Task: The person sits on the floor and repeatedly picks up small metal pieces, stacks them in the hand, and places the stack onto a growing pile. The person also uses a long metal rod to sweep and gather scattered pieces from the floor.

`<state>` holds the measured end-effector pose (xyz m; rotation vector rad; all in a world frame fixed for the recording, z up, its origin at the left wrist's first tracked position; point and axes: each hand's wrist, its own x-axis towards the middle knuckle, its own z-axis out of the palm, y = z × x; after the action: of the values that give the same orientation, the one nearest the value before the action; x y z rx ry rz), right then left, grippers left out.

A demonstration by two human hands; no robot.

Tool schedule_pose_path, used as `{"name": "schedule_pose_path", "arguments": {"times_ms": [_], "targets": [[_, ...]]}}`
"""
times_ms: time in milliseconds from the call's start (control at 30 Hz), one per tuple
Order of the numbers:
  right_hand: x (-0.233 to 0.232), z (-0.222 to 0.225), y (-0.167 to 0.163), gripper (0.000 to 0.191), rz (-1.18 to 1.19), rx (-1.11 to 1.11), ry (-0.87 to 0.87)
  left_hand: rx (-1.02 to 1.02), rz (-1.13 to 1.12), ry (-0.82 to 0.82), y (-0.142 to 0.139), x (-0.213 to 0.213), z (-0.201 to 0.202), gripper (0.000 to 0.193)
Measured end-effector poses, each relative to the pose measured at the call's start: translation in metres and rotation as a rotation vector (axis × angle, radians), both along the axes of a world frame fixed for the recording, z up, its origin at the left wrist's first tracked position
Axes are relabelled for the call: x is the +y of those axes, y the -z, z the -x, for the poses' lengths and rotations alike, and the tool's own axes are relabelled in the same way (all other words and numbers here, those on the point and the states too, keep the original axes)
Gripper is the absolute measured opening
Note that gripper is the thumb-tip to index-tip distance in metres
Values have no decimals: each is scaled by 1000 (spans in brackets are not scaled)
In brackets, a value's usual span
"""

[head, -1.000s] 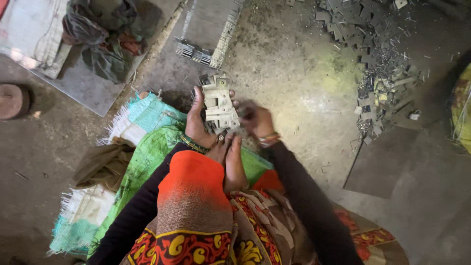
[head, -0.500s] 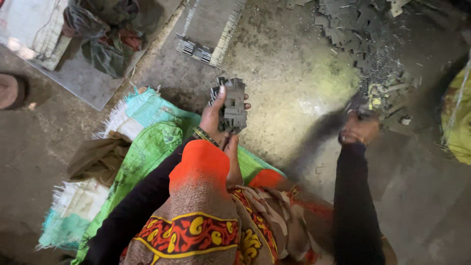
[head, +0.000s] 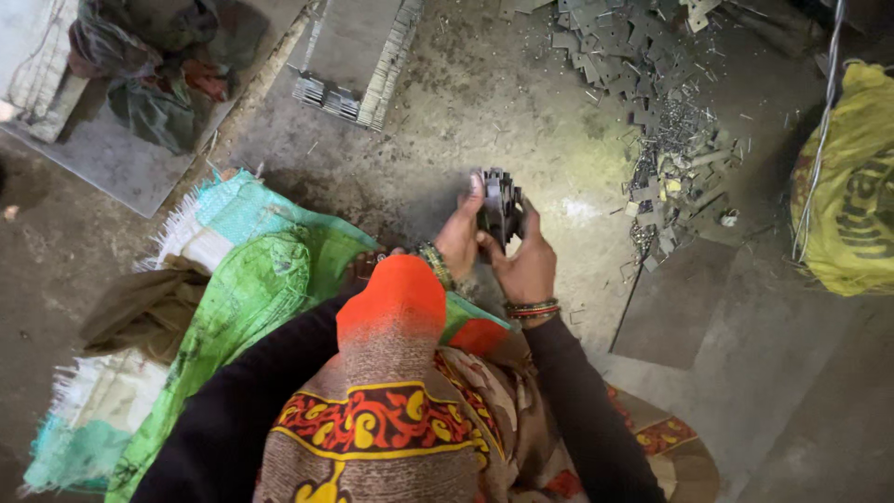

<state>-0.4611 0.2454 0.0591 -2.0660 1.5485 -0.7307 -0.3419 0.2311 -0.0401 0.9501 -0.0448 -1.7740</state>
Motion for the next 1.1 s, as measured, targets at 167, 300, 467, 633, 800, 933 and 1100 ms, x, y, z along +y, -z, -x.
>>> {"name": "schedule_pose_path", "arguments": {"times_ms": [167, 300, 467, 633, 800, 933, 1100], "targets": [[-21, 14, 28, 79, 45, 221, -172, -1185, 428, 556, -12, -1, -69, 148], [-30, 9, 45, 81, 55, 225, -283, -1750, 590, 971, -13, -18, -108, 135], [-17, 18, 58, 78, -264, 178, -128, -1736, 929, 949, -11, -30, -98, 82], [4, 19, 88, 113, -41, 299, 23, -1777, 876, 1040, -15, -32, -86, 92], [10, 8, 108, 104, -71, 198, -29, -1750, 866, 1037, -18, -34, -90, 103], [12, 5, 103, 101, -76, 176, -6, -1827, 1025, 864, -15, -28, -91, 89], [14, 1, 98, 104, -132, 134, -17, -1742, 941, 892, -11, -21, -81, 96]]}}
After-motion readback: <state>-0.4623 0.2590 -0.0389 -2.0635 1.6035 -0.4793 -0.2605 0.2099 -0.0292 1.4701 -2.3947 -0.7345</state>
